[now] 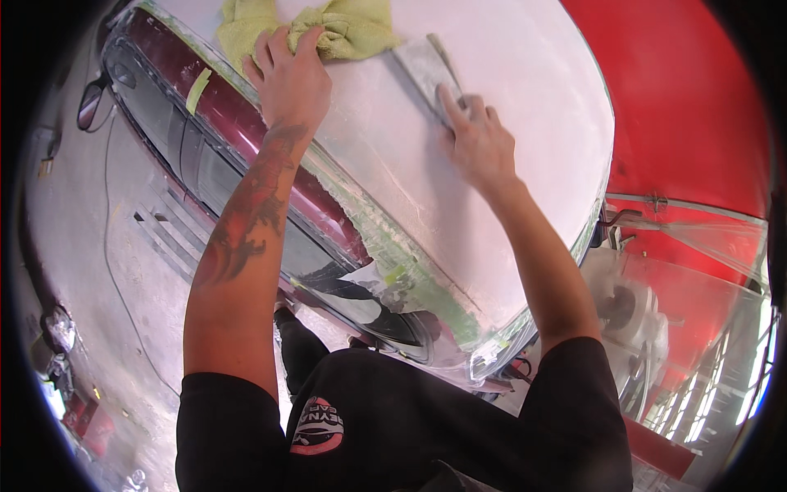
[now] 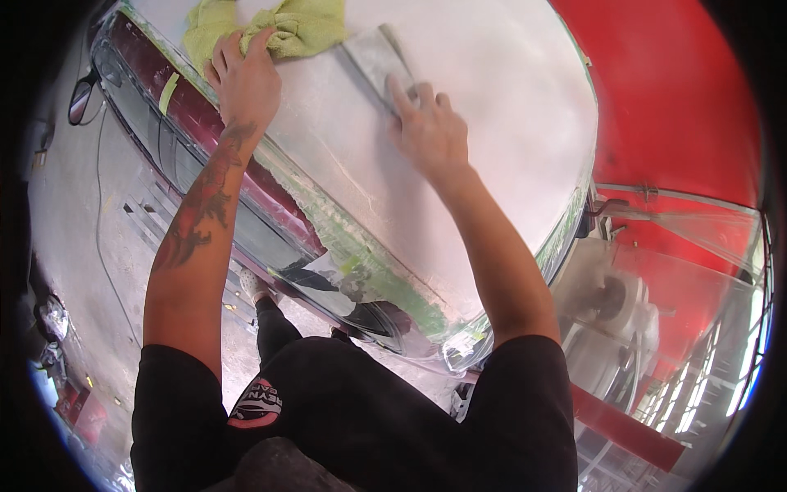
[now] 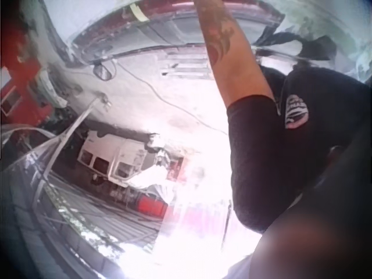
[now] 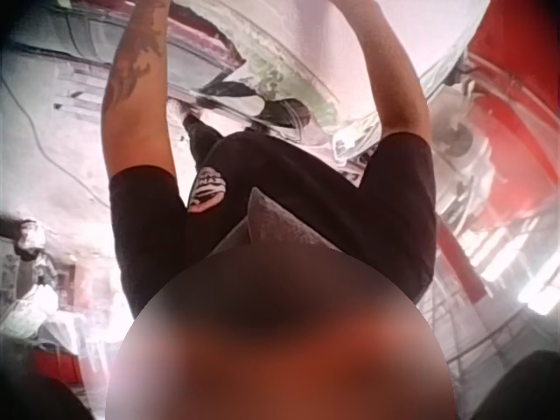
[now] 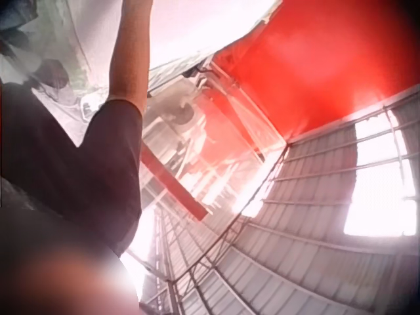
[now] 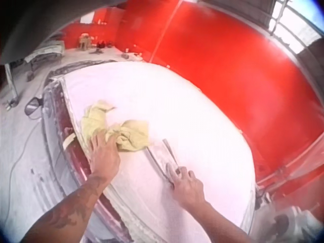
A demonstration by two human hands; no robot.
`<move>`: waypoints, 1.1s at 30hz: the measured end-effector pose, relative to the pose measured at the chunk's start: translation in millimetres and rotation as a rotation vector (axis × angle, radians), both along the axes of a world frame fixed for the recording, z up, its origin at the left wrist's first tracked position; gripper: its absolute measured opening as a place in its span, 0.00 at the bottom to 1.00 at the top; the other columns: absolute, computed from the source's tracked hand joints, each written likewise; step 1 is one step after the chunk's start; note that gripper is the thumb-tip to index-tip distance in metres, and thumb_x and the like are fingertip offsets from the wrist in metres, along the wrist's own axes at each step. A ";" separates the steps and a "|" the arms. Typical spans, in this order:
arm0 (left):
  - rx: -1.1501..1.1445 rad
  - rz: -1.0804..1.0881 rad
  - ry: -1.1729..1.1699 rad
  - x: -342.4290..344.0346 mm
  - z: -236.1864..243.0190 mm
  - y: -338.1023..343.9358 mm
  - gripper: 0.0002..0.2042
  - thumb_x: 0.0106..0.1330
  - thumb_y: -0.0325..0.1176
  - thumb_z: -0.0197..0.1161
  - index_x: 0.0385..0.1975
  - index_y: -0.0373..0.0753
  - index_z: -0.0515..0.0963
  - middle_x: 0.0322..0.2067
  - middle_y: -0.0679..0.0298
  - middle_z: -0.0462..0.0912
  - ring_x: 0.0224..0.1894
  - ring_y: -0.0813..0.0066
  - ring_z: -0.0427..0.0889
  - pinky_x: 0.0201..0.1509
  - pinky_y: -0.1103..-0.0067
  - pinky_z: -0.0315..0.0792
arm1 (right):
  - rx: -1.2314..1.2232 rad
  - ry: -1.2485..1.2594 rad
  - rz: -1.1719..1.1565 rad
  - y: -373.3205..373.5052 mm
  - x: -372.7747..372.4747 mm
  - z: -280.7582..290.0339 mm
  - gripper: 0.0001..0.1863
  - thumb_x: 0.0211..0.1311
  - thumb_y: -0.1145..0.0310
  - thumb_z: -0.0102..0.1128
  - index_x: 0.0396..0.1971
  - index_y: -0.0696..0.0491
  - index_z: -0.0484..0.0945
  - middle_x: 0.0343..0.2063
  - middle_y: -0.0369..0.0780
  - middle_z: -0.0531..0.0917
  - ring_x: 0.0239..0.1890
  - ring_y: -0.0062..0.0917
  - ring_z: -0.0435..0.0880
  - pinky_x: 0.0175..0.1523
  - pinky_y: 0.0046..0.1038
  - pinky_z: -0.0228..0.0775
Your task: Sanding the roof of a car with a sanding block and wiping it with a cloth.
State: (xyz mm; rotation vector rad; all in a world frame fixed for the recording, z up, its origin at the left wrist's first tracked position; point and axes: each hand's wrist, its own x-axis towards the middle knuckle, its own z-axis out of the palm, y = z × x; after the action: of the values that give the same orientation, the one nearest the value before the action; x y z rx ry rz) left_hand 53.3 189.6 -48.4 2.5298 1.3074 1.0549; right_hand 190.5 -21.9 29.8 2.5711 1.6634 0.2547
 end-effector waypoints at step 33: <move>0.019 -0.067 -0.004 3.6 -1.7 2.6 0.18 0.68 0.34 0.52 0.58 0.53 0.74 0.60 0.56 0.67 0.67 0.53 0.58 0.69 0.48 0.47 | 0.069 -0.048 -0.118 1.5 53.4 4.2 0.29 0.59 0.63 0.59 0.63 0.41 0.68 0.47 0.40 0.76 0.41 0.35 0.79 0.41 0.39 0.77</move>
State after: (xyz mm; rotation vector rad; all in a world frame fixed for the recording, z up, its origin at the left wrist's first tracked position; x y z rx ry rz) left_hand 56.9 192.2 -50.1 2.5650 1.2089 1.0634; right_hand 243.9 -20.4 34.0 2.6778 1.5064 0.3692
